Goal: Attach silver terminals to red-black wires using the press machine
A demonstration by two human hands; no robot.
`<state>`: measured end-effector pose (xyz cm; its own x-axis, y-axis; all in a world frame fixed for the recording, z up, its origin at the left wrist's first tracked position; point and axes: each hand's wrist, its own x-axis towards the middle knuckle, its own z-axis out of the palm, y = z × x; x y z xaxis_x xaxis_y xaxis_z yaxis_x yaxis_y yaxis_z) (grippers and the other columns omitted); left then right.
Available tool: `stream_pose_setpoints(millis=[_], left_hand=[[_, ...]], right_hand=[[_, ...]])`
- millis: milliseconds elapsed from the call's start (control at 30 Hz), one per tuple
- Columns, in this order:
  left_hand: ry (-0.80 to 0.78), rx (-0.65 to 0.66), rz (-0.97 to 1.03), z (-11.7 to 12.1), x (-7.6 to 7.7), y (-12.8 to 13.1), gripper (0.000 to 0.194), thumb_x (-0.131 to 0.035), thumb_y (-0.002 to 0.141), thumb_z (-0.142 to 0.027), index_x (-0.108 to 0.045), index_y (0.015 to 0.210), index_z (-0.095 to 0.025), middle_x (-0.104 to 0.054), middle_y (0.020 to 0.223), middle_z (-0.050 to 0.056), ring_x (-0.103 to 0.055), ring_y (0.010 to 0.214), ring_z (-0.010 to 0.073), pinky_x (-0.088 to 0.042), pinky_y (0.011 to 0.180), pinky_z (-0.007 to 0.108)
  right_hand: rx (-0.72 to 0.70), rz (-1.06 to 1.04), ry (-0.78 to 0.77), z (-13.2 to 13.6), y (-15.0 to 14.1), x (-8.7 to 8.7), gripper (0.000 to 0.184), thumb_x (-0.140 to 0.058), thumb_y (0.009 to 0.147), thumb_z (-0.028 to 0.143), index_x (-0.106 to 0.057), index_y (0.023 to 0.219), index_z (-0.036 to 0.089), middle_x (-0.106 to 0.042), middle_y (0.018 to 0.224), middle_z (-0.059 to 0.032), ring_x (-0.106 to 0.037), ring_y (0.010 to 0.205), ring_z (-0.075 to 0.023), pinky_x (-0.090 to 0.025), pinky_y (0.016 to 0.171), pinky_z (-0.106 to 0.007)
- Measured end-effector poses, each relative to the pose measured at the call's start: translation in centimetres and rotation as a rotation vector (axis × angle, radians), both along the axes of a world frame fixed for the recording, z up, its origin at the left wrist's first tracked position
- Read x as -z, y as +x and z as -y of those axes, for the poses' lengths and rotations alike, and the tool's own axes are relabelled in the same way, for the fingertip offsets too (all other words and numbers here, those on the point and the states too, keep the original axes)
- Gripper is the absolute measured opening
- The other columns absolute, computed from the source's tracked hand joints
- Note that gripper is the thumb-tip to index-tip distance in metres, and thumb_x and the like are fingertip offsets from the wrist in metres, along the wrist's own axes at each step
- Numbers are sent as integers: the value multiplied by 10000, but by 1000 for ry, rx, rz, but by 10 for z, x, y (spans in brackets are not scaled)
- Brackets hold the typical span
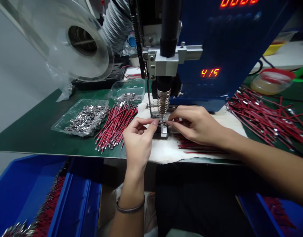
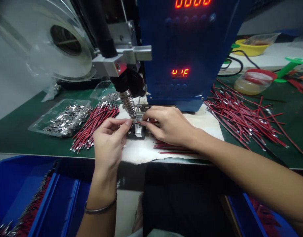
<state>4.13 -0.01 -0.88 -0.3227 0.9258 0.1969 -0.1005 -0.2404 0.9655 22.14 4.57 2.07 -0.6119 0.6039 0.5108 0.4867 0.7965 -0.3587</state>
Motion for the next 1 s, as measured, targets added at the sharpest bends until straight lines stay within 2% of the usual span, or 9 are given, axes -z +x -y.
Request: stream_pose_setpoints(millis=[267,533,1000], left_hand=[[-21,-15,-7,2,0,0,177,-789,745,-313,-686,778,-173,-653,710,-3,-391,463,45,-301,455,209],[-15,-22,29,2,0,1,163,-804,734,-303,-711,774,-176,-659,711,4,-462,524,61,-370,512,208],[-34,-29,-11,1,0,2,171,-809,723,-309,-724,772,-169,-676,717,15,-497,554,73,-367,519,203]], right_hand=[[-6,-7,-8,2,-1,-1,120,-591,920,231,-672,878,152,-665,816,-45,-576,694,-141,-407,633,-260],[-9,-23,31,5,-2,-1,100,-597,904,193,-672,858,147,-658,793,-48,-568,680,-141,-413,615,-263],[25,-26,40,5,-2,-3,96,-604,894,204,-674,852,156,-669,800,-52,-557,631,-135,-395,567,-271]])
